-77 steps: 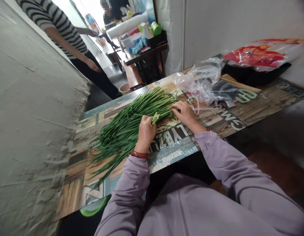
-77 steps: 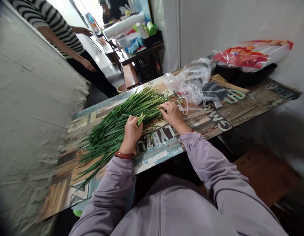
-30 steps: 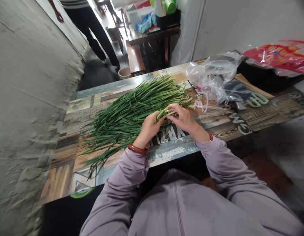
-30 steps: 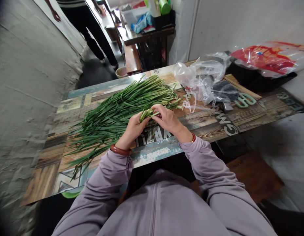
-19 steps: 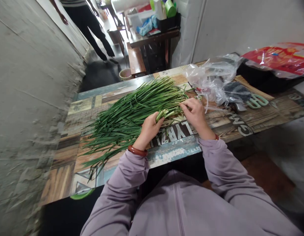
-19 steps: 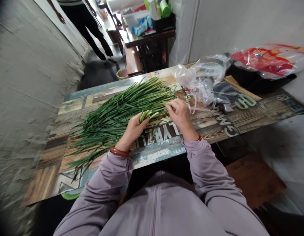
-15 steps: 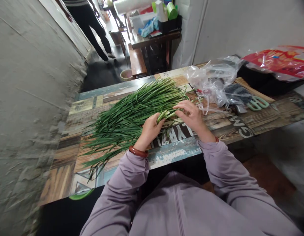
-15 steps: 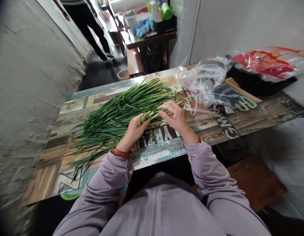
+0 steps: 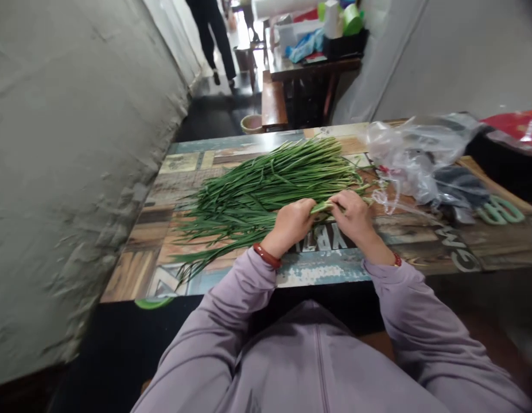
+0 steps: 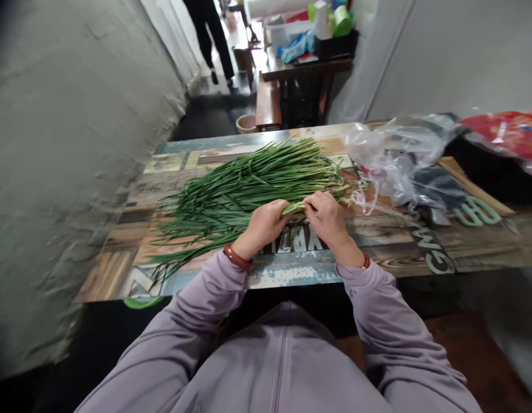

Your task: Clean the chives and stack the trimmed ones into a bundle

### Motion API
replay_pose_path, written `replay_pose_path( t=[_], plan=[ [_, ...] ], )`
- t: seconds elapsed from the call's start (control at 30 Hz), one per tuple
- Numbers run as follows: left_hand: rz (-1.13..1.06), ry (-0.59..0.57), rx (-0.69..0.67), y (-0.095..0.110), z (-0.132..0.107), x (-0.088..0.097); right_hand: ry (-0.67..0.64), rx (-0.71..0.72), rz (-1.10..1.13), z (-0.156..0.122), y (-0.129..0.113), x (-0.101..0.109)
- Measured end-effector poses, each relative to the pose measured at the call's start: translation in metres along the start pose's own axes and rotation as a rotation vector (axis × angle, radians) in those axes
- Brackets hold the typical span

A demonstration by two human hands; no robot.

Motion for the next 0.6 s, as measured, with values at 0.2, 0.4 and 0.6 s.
replay_pose_path(
  t=[0.2, 0.4, 0.6],
  plan=[
    [0.181, -0.032, -0.142, 0.016, -0.002, 0.002, 0.073, -0.150, 0.106, -0.004, 0.021, -0.001],
    [-0.012, 0.082, -0.089, 0.004, 0.001, 0.015, 0.363, -0.311, 0.083, -0.009, 0.048, 0.035],
    [-0.319, 0.121, 0.023, -0.017, 0.010, 0.017, 0.334, -0.130, 0.021, 0.002, 0.030, 0.040]
  ],
)
Point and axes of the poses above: each hand's wrist, its own z-axis towards the middle knuckle, its own x-axis out of the back of the hand, y = z × x, the point moved 7 cm from there along z, towards the middle knuckle, and after that the axes turned 9 degrees about z, right-handed, at the moved point
